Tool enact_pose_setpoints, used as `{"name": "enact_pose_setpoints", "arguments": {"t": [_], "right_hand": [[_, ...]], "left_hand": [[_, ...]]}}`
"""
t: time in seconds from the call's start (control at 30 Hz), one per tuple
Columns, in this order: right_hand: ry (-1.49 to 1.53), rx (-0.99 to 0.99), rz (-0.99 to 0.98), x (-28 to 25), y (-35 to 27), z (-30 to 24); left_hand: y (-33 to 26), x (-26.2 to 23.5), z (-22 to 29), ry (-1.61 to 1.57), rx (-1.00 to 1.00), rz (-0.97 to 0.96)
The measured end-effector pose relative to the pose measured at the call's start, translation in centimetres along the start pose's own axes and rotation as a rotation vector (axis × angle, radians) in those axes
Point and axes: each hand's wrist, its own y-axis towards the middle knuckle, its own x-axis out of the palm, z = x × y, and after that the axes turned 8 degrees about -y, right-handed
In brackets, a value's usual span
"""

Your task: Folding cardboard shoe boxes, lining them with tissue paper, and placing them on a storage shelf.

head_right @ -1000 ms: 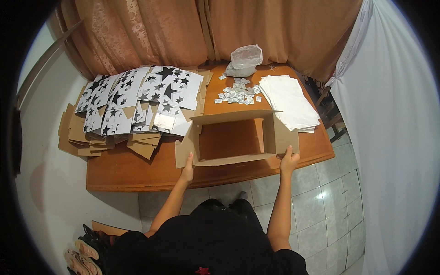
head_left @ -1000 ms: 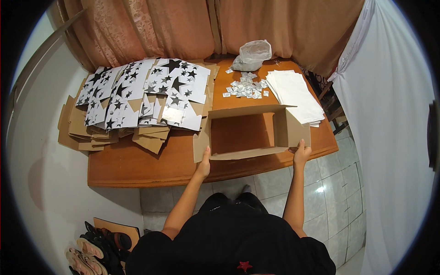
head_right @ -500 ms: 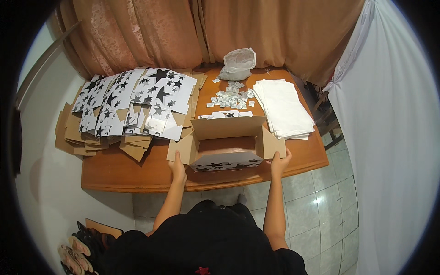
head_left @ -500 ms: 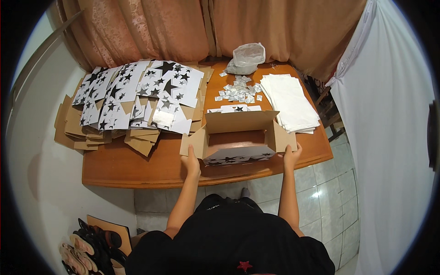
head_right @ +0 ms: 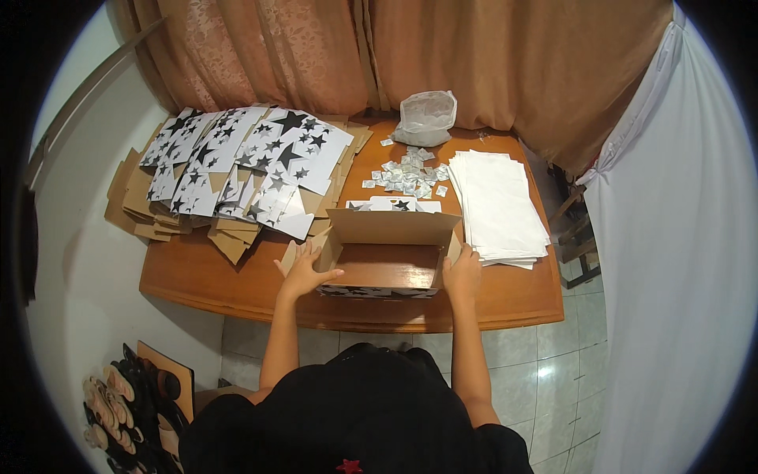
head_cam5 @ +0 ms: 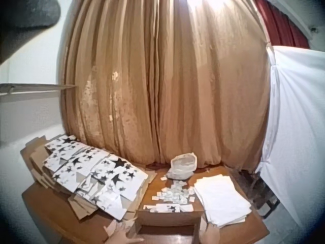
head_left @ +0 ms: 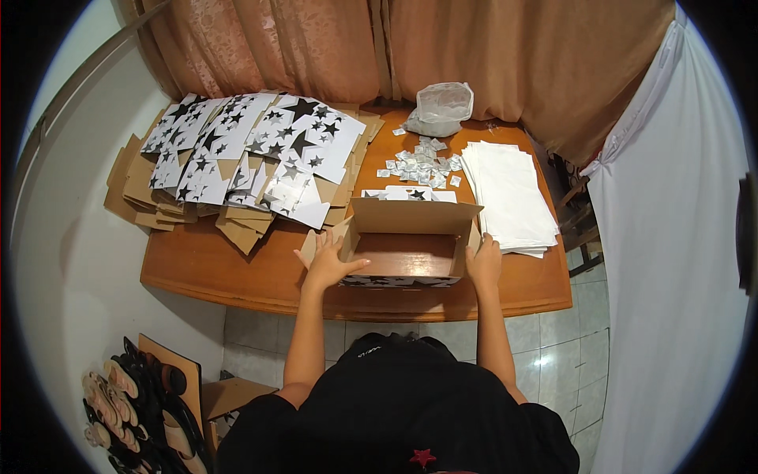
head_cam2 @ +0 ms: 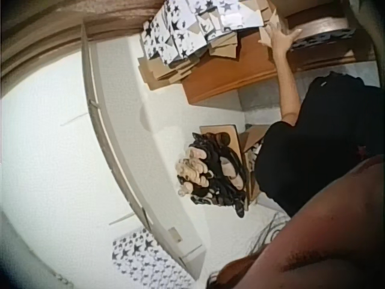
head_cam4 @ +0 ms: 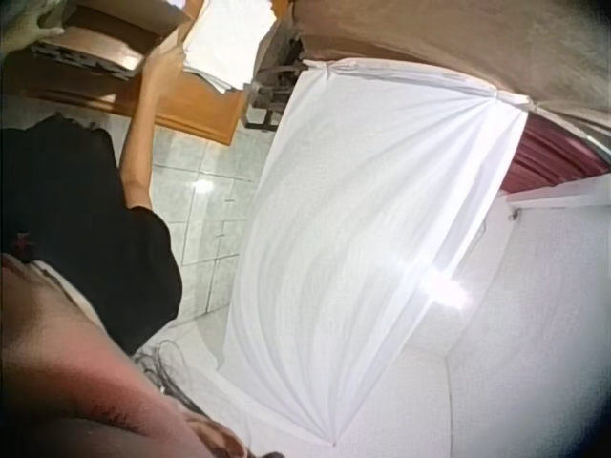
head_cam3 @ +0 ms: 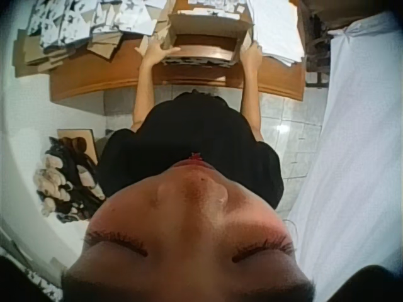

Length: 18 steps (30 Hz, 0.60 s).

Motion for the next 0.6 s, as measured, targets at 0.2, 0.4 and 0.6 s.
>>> {"name": "enact_pose_setpoints", "arguments": {"t": [0.2, 0.4, 0.6], "right_hand": [[0.006, -0.001, -0.161, 2.5, 1.6, 0.6], [0.003, 0.060, -0.292, 3.0, 1.8, 0.1], [0.009, 0.013, -0.130, 2.2, 2.3, -0.7]], "left_hand": [[0.0, 1.6, -1.0, 0.103, -0.011, -0.171], [-0.7, 3.7, -2.2, 0.152, 0.046, -0.071], [-1.5, 4.4, -2.4, 0.181, 0.103, 0.022]]}}
